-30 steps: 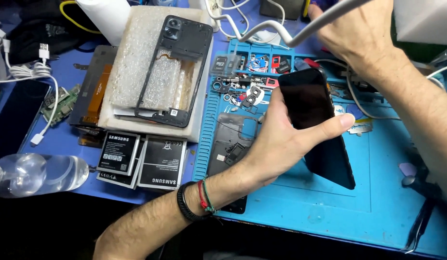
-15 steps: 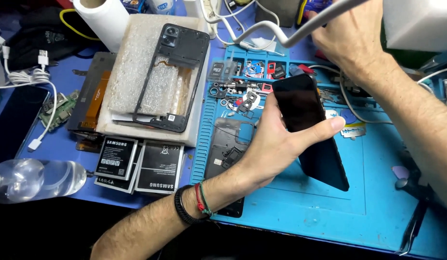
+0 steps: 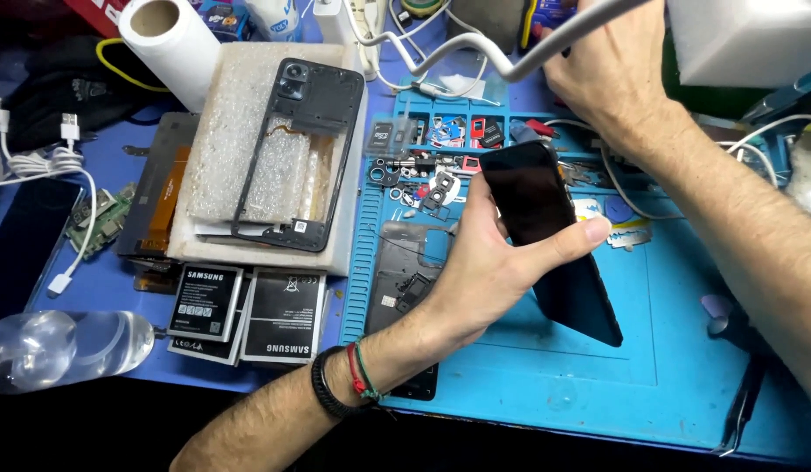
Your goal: Testing a mobile phone display by connecting it to the internal hardware and powering the device on.
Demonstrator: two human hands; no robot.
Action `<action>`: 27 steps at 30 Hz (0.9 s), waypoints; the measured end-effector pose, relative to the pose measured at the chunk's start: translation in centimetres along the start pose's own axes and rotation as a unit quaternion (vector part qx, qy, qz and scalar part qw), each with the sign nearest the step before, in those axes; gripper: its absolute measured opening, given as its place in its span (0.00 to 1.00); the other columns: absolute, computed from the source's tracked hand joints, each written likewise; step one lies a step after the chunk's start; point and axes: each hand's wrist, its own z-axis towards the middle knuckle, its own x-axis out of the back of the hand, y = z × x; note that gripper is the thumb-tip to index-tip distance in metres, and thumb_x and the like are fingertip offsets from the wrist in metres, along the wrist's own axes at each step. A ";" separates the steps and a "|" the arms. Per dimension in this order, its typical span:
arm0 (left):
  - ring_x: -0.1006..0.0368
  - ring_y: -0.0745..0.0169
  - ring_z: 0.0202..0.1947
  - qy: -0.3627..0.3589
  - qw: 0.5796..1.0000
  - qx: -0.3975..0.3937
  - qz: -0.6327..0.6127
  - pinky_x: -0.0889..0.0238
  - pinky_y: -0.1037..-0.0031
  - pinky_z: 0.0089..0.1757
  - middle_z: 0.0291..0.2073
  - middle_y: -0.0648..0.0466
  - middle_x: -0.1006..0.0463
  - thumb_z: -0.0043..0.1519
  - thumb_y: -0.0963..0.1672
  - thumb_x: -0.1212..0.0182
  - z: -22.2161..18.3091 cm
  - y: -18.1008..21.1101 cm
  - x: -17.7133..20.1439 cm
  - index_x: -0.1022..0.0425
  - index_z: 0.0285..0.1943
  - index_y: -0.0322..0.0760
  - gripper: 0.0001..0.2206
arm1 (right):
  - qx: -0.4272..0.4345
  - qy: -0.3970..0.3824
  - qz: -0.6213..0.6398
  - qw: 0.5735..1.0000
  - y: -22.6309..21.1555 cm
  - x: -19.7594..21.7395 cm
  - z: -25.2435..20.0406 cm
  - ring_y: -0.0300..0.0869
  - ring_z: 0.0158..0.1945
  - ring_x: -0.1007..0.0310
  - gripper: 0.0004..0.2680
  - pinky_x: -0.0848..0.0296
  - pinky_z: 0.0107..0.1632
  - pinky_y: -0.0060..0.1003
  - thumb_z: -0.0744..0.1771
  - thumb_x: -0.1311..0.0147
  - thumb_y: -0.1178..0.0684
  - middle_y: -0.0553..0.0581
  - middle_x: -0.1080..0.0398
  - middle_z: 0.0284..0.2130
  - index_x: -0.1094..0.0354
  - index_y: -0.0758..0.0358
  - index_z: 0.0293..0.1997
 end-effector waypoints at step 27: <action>0.23 0.61 0.53 -0.008 0.998 -0.053 -0.030 0.28 0.68 0.61 0.51 0.50 0.20 0.53 0.46 0.27 -0.1 -0.5 0.3 0.34 0.59 0.36 0.27 | -0.222 -0.184 0.488 0.824 -5.2 19.5 -1.8 0.47 0.43 0.21 0.02 0.19 0.52 0.36 0.78 0.45 0.70 0.68 0.26 0.40 0.33 0.81 0.53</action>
